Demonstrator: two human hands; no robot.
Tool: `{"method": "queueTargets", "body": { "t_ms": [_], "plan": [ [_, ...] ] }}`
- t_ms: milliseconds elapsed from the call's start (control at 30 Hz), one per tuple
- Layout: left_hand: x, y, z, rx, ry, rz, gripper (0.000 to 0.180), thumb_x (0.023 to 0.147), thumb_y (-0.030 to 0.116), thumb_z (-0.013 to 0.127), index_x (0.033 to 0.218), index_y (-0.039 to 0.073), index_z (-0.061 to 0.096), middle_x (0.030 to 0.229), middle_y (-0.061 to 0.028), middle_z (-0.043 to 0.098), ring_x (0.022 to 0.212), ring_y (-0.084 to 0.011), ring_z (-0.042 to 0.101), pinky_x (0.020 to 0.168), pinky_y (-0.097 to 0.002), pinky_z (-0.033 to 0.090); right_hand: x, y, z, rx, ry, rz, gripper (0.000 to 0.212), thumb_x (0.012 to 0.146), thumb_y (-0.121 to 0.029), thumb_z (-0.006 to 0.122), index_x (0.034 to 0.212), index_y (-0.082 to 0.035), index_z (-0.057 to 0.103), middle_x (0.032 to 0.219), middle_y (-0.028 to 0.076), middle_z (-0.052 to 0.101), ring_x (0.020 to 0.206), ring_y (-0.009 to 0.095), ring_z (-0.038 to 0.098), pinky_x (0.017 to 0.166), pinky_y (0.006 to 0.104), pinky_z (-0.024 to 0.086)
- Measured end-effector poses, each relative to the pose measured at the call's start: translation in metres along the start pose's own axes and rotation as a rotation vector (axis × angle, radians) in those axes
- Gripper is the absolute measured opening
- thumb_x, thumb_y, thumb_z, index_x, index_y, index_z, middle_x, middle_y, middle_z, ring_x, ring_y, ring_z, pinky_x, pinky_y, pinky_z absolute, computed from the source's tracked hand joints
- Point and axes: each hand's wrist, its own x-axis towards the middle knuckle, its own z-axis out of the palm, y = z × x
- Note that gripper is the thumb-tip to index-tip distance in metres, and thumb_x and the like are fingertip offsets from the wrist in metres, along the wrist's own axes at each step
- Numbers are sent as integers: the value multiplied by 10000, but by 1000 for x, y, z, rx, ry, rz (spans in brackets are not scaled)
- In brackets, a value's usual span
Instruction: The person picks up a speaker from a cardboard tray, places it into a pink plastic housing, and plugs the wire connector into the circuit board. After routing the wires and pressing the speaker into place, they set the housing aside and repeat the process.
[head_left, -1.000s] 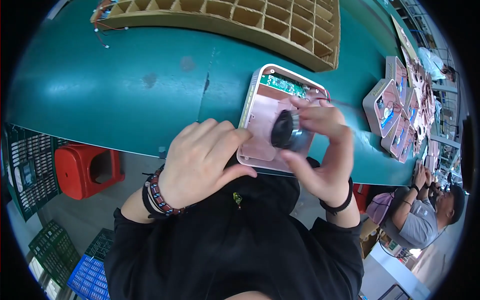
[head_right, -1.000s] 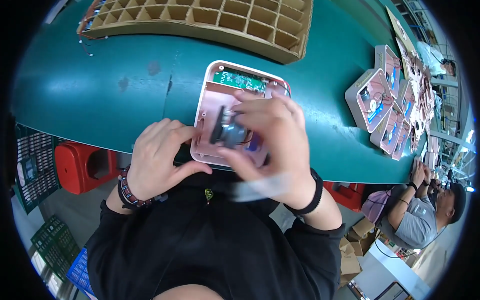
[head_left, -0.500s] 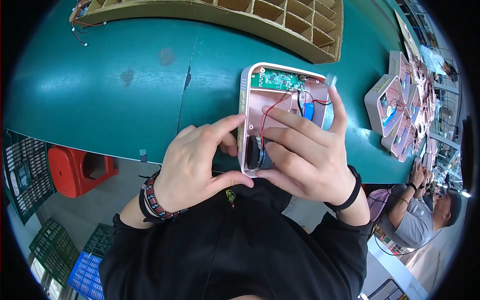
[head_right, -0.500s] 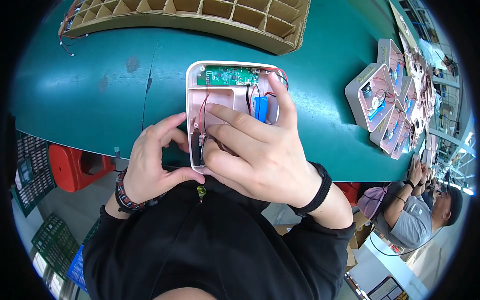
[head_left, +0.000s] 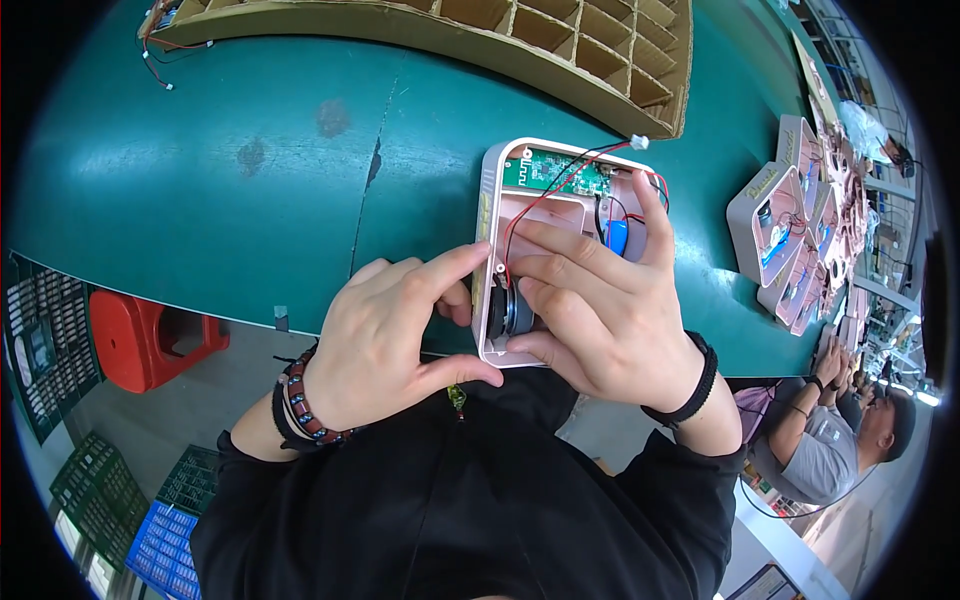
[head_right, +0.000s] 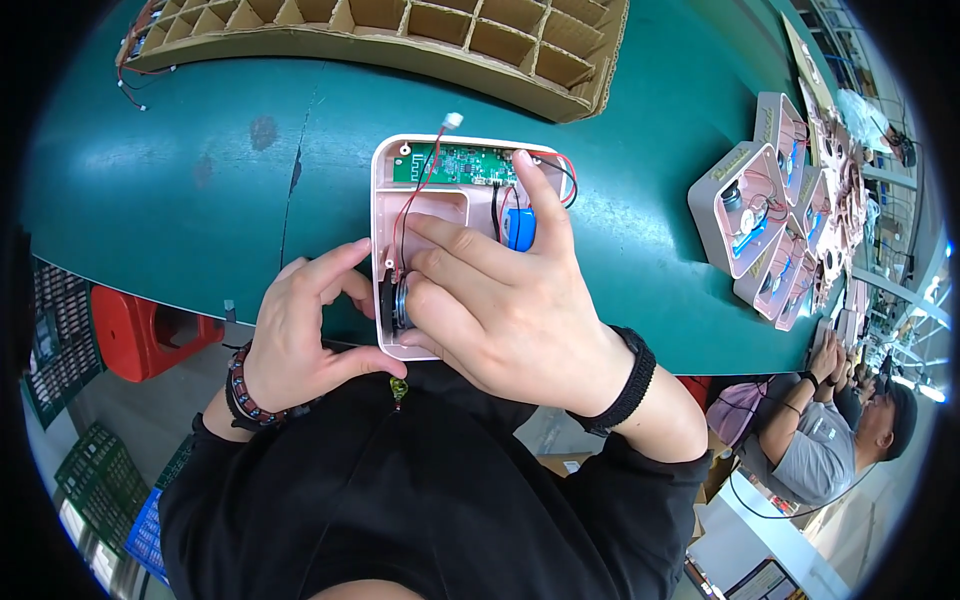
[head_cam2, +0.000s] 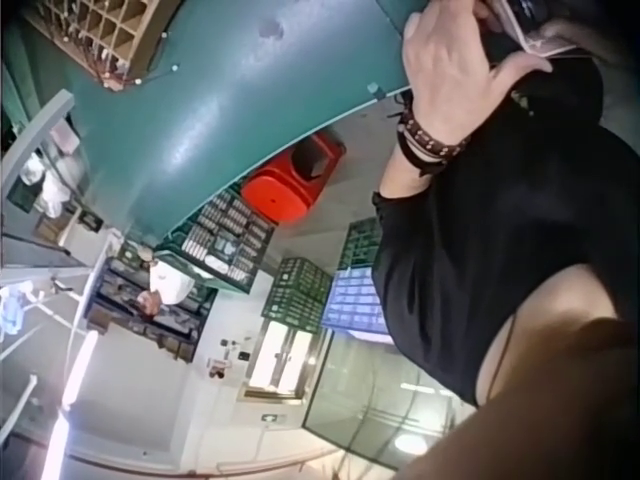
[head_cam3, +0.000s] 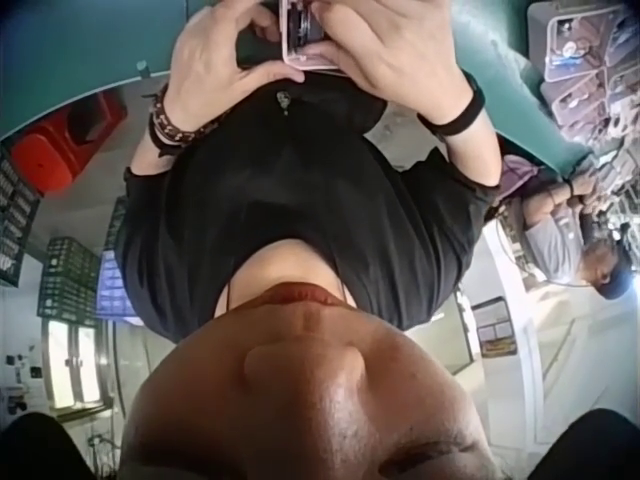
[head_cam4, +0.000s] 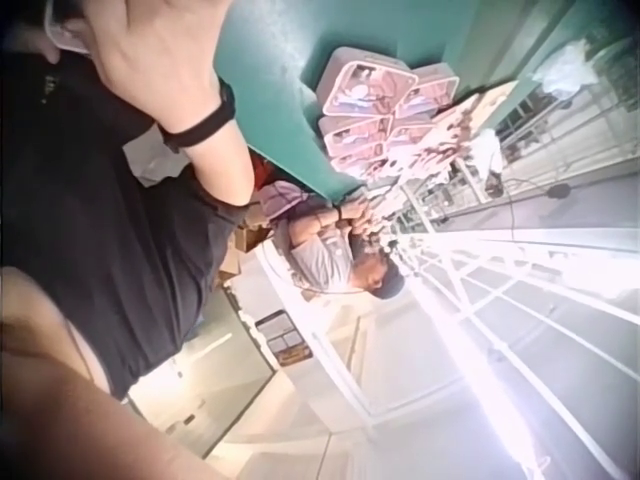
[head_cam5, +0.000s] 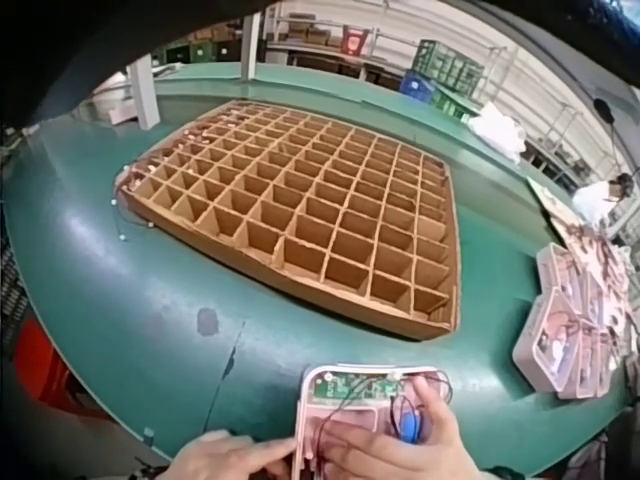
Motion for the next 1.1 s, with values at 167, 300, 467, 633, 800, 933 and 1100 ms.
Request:
{"method": "queueTargets", "body": {
  "t_ms": [167,300,467,633,800,933,1100],
  "plan": [
    [0,0,-2,6,-37,-7,927,628,420,833,1369,35,432,900,-36,622,753,-193,605,711,-320,445,4,1,-3,-32,-35,-21,333,776,-383,711,855,-89,577,991,36,675,1072,221,642,1087,683,164],
    [3,5,-1,-73,53,-77,819,635,405,829,1323,96,509,986,-74,607,821,-227,609,741,-339,460,6,0,-2,-26,-42,-23,322,767,-376,710,846,-84,599,970,31,666,1034,219,645,1094,669,170],
    [-1,5,3,150,121,91,597,669,388,813,1197,190,615,995,-73,575,901,-251,589,739,-349,456,7,-4,-2,-28,-9,36,299,759,-361,714,864,-94,629,950,10,651,1012,209,628,1109,631,180],
    [-4,10,-1,363,60,128,389,752,390,757,1071,197,649,862,-31,540,847,-233,557,680,-354,428,4,-2,5,88,30,82,287,742,-340,726,890,-106,653,960,0,637,1017,202,605,1083,603,223],
    [-9,16,-3,671,-62,176,254,790,366,692,1021,278,639,667,18,438,638,-152,512,614,-291,405,13,-11,-7,100,-64,137,264,731,-298,735,896,-107,659,972,7,640,989,198,605,1013,560,292],
    [-8,21,0,685,-177,91,218,831,308,671,1041,265,639,608,16,424,542,-125,504,543,-284,402,14,-14,-12,-37,-85,117,243,727,-248,730,917,-108,669,980,9,643,950,192,600,947,497,325],
    [-3,20,-3,502,-134,72,293,808,270,706,1048,126,619,668,-20,516,545,-187,543,497,-325,403,5,2,-23,-13,111,13,231,735,-169,710,953,-104,670,968,11,642,906,193,596,876,422,381]
  ]
}}
